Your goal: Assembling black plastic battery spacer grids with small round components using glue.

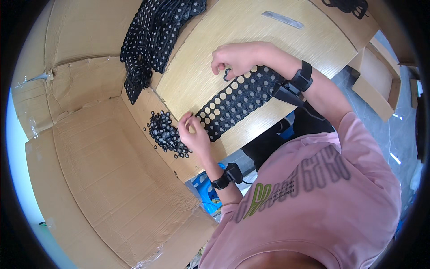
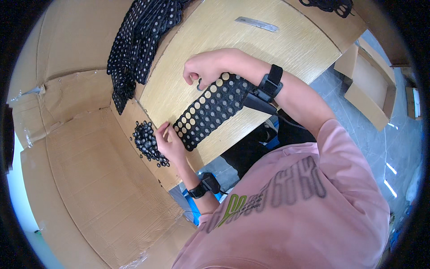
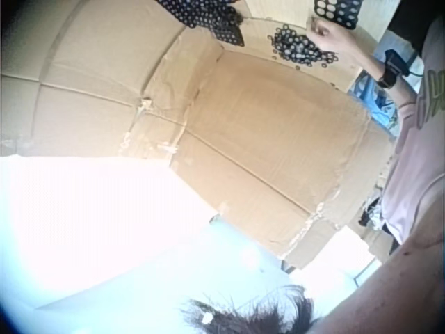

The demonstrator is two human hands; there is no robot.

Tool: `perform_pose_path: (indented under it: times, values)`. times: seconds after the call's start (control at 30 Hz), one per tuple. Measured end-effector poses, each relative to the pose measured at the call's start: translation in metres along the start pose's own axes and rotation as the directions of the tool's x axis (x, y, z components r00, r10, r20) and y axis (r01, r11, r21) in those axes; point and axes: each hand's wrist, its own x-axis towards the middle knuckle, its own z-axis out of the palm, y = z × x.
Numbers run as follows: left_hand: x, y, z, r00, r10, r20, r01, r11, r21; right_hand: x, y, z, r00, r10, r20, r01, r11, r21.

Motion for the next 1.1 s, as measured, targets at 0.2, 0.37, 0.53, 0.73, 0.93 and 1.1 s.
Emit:
perform_pose_path:
  times: [0.2,0.37,0.53,0.73,0.93,1.1]
  values:
    - [0.001,0.04,0.031,0.977,0.074,0.198,-0.05,0.991,-0.125,0.001,-0.001,-0.002,0.994,0.053,0.096,-0.056,0.998,0.028]
    - [-0.001,0.043,0.045,0.977,0.152,0.149,-0.154,0.988,0.006,-0.005,-0.011,-0.007,0.997,0.025,0.07,-0.029,0.999,0.043]
    - [-0.004,0.038,0.045,0.984,0.1,0.149,-0.1,0.995,-0.012,-0.006,-0.016,-0.009,0.997,0.03,0.066,-0.036,0.995,0.088]
    - [-0.005,0.04,0.041,0.981,0.041,0.189,-0.049,0.998,0.038,-0.005,-0.012,-0.014,0.993,0.03,0.112,-0.053,0.976,0.211]
    - [-0.005,0.049,0.039,0.985,0.045,0.166,-0.046,0.999,0.002,-0.005,-0.014,-0.017,0.986,0.06,0.155,-0.101,0.958,0.269]
    - [-0.006,0.061,0.032,0.988,0.047,0.144,-0.026,0.989,-0.146,-0.002,-0.015,-0.008,0.996,0.02,0.092,-0.052,0.93,0.364]
